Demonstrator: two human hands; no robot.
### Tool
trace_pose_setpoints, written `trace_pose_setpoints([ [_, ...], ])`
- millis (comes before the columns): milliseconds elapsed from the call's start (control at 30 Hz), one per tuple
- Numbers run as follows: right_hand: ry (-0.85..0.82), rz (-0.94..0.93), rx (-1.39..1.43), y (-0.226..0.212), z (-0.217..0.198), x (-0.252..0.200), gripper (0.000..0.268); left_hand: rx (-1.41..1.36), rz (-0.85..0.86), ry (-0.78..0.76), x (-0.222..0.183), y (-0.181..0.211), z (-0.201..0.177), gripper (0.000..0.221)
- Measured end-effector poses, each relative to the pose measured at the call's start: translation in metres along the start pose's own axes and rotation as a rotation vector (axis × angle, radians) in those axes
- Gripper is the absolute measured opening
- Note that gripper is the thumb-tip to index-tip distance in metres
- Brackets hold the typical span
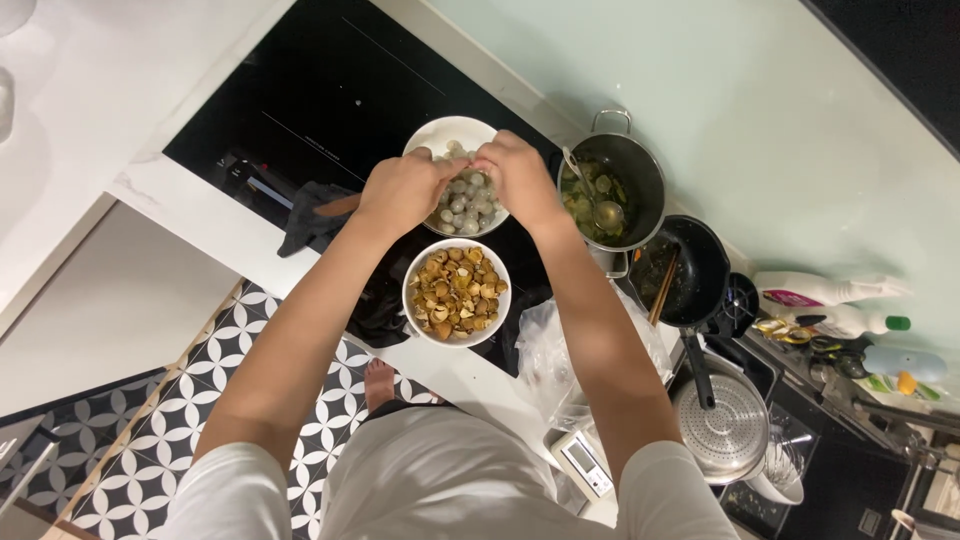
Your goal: Peeling small brown fruits or nuts, washing a bowl, and then cleaning and deveining raw shrimp in a kitchen.
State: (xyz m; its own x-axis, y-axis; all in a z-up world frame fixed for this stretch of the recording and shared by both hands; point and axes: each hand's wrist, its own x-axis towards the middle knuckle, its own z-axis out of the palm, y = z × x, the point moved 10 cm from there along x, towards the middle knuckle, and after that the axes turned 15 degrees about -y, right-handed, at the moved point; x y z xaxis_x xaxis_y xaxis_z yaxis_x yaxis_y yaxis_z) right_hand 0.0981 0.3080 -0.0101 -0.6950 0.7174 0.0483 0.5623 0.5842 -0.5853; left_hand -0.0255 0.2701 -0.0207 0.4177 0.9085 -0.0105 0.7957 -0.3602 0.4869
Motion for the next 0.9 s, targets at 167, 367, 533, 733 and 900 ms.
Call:
trace_pose_setpoints([
  [167,-0.104,0.432,-0.245,-0.010,-0.035,-0.141,0.014,-0.303,-0.007,-0.176,-0.066,0.045,-0.009,0.026],
  [367,-0.439,1.057,-0.187,0.092,0.084,-0.363,0.019,-0.231,-0.184,-0.496,-0.118,0.066,0.040,0.037],
  [533,-0.107,1.046,0.001,0.075,0.121,-0.381,0.019,-0.113,-0.243,-0.594,-0.126,0.069,0.046,0.048],
  [733,-0.104,1.090,-0.049,0.016,0.061,-0.350,0.015,-0.187,-0.275,-0.544,-0.130,0.073,0.029,0.047],
  [900,0.466,0.729,0.600,-0.042,-0.018,-0.318,0.020,-0.633,-0.053,-0.287,-0.133,0.099,0.018,0.039],
])
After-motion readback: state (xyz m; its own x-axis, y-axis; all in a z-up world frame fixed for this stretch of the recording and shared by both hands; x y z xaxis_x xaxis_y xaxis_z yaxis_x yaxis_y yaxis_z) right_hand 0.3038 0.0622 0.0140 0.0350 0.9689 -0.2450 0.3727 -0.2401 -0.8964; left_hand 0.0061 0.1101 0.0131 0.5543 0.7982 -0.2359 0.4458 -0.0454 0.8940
